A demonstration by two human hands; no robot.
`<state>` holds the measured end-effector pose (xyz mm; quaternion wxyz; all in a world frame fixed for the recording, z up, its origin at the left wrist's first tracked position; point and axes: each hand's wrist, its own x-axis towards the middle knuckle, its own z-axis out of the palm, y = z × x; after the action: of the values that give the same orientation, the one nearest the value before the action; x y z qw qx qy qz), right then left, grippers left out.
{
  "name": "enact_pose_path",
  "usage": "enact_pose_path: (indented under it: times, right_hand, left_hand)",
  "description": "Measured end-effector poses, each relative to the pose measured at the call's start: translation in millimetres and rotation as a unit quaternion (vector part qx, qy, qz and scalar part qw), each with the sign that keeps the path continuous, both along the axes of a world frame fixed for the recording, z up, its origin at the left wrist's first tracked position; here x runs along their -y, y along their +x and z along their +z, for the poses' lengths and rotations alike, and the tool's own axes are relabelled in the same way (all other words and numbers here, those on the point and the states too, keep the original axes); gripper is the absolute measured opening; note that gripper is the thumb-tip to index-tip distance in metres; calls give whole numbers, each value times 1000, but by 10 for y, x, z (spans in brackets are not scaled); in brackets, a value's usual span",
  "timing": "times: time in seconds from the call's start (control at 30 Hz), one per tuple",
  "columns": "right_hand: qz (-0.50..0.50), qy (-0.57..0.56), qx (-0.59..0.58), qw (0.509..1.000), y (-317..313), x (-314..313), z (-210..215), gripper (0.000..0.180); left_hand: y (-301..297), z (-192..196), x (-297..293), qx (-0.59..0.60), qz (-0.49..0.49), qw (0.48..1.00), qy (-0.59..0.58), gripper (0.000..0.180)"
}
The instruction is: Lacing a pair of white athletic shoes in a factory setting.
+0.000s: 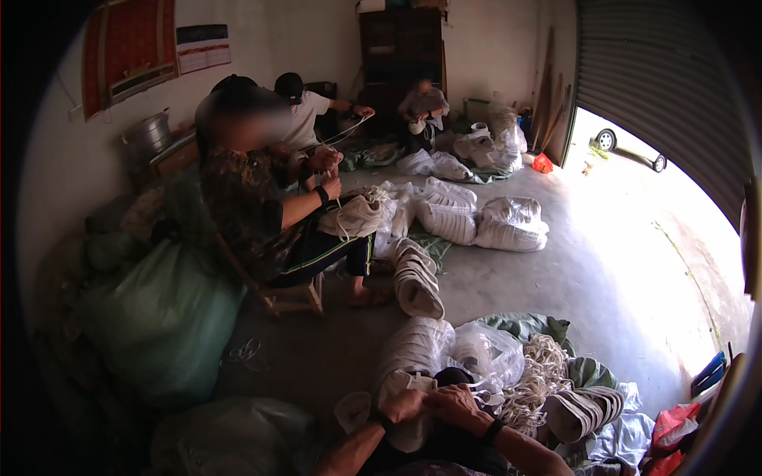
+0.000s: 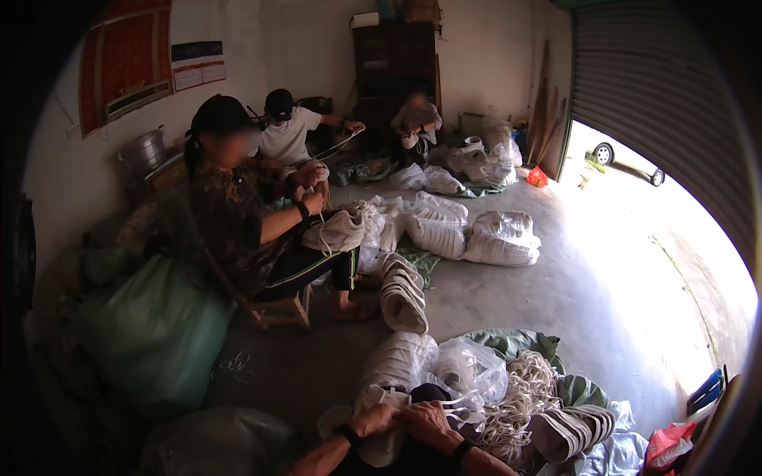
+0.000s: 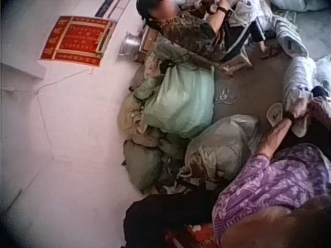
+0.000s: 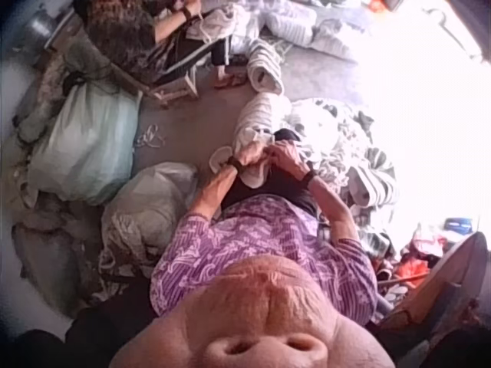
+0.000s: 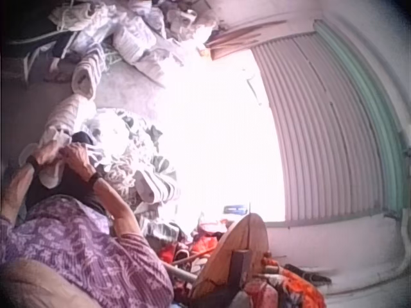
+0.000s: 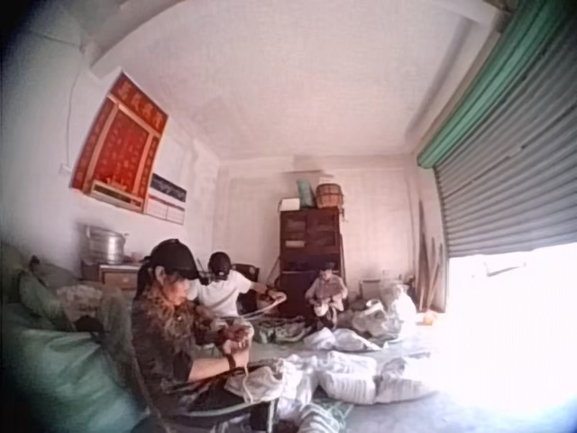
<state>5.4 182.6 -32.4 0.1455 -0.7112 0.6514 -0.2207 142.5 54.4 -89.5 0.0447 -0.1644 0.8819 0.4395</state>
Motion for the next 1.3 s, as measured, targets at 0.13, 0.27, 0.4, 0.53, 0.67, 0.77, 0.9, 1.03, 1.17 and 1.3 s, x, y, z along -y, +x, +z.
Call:
enact_pose_path:
  times: [0.13,0.27,0.4,0.53,0.67,0.77,0.9,1.03,1.17,1.3]
  right_hand:
    - [10,4,-16,1000,-6,5,0,25]
    - [27,-32,21,999,-21,35,-56,22]
    - [10,-22,1,1000,-45,40,-161,20]
    - [18,-50,15,998,-74,35,-241,20]
    - [22,-22,-26,999,-74,56,-249,18]
    - [2,-55,23,998,-40,74,-215,15]
    - [7,-26,28,999,1,114,-159,13]
    - [9,16,-17,1000,-84,228,-96,13]
    - [-164,-29,312,936,-222,324,-37,14]
    - [-138,14,366,920,-233,281,-34,19]
  left_hand:
    - [105,-61,-149,-103,59,990,-73,27]
    - [196,-2,-267,-180,115,975,-64,28]
    - [211,73,-304,-144,134,977,-81,30]
    - [191,76,-309,-175,195,964,-53,26]
    - [205,80,-295,-196,238,951,-25,21]
    - [246,116,-291,-210,255,942,52,21]
    - [270,141,-312,-214,246,942,74,21]
    - [278,124,-305,-203,234,951,11,24]
    - [317,132,-285,-169,132,975,61,26]
    - [311,167,-302,-166,87,982,-30,22]
